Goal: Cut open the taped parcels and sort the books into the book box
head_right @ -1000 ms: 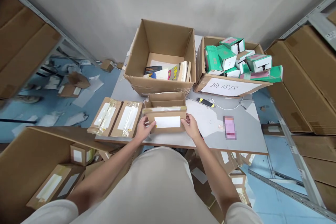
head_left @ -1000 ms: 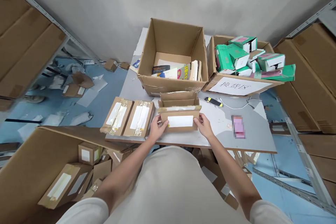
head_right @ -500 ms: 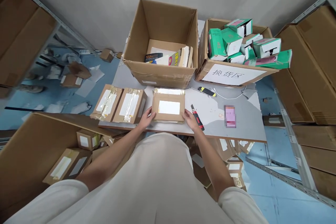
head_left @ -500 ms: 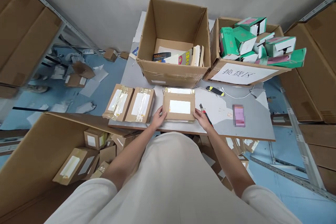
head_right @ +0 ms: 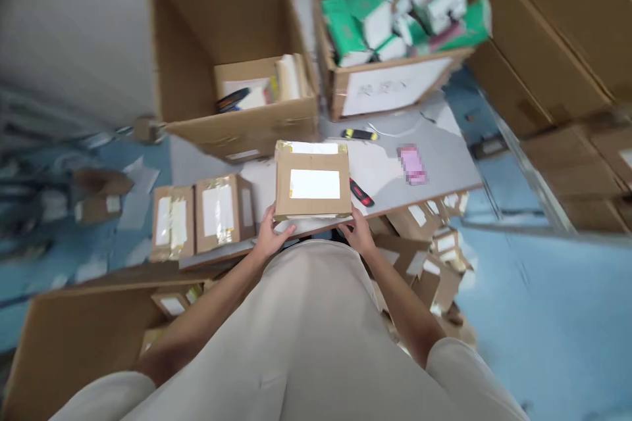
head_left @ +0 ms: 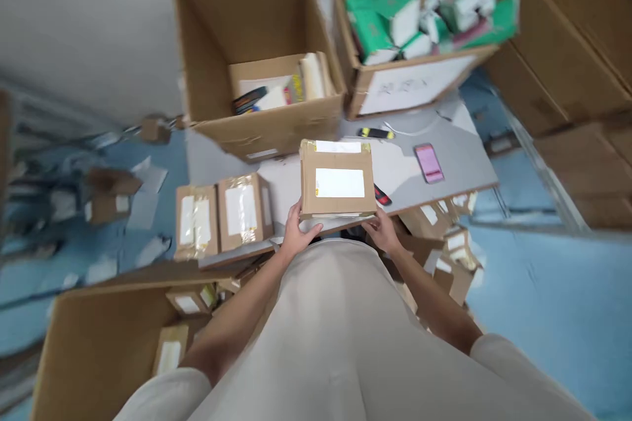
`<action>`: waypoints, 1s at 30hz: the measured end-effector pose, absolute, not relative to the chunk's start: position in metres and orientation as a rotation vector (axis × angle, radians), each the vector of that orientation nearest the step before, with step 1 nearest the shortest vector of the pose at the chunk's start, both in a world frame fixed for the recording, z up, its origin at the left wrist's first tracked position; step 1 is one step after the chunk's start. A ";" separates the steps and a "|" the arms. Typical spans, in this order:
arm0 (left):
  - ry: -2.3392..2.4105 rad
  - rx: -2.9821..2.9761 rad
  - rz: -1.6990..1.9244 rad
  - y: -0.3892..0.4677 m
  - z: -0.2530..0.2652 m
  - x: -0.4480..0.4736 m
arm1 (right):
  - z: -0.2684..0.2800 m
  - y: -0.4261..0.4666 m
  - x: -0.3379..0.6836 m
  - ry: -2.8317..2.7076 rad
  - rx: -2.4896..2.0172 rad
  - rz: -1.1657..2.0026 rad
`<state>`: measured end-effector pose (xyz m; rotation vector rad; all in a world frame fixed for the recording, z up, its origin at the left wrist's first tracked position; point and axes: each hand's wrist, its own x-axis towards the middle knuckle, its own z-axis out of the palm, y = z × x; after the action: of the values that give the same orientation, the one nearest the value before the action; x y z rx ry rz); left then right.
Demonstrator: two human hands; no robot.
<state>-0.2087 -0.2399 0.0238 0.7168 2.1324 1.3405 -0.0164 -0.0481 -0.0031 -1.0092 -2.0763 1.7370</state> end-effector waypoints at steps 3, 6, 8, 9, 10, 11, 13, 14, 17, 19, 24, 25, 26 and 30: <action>2.028 1.071 1.186 -0.200 0.033 -0.196 | 0.009 -0.074 0.047 -1.832 -1.316 1.378; 1.722 1.320 1.010 -0.146 0.023 -0.162 | 0.011 -0.107 0.109 -1.596 -1.654 1.008; 1.498 1.382 0.896 -0.114 0.013 -0.128 | 0.009 -0.129 0.147 -1.469 -1.816 0.819; 1.401 1.379 0.841 -0.099 0.009 -0.109 | 0.008 -0.139 0.164 -1.413 -1.876 0.744; 1.310 1.362 0.785 -0.086 0.005 -0.090 | 0.007 -0.148 0.181 -1.363 -1.923 0.684; 1.228 1.334 0.732 -0.074 0.002 -0.071 | 0.005 -0.156 0.196 -1.320 -1.965 0.637; 1.096 1.283 0.638 -0.052 -0.003 -0.033 | 0.003 -0.167 0.223 -1.271 -2.061 0.574; 1.042 1.273 0.598 -0.042 -0.004 -0.015 | 0.001 -0.170 0.236 -1.255 -2.118 0.548; 0.911 1.297 0.509 -0.019 -0.010 0.036 | -0.005 -0.177 0.268 -1.212 -2.274 0.524; 0.875 1.347 0.438 -0.010 -0.016 0.062 | -0.012 -0.183 0.285 -1.200 -2.335 0.543; 1.083 1.405 0.067 -0.001 -0.038 0.070 | -0.041 -0.209 0.300 -1.107 -2.457 0.588; 1.107 1.353 0.025 -0.001 -0.042 0.063 | -0.047 -0.213 0.299 -1.080 -2.465 0.606; 1.122 1.289 0.010 -0.002 -0.044 0.054 | -0.051 -0.215 0.298 -1.066 -2.462 0.623; 1.246 1.086 0.090 -0.006 -0.043 0.012 | -0.055 -0.200 0.292 -1.135 -2.396 0.692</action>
<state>0.0119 -0.0062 -0.0432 1.0859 1.2459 0.0895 0.2919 -0.1998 -0.0552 -2.3963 -1.1353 0.6922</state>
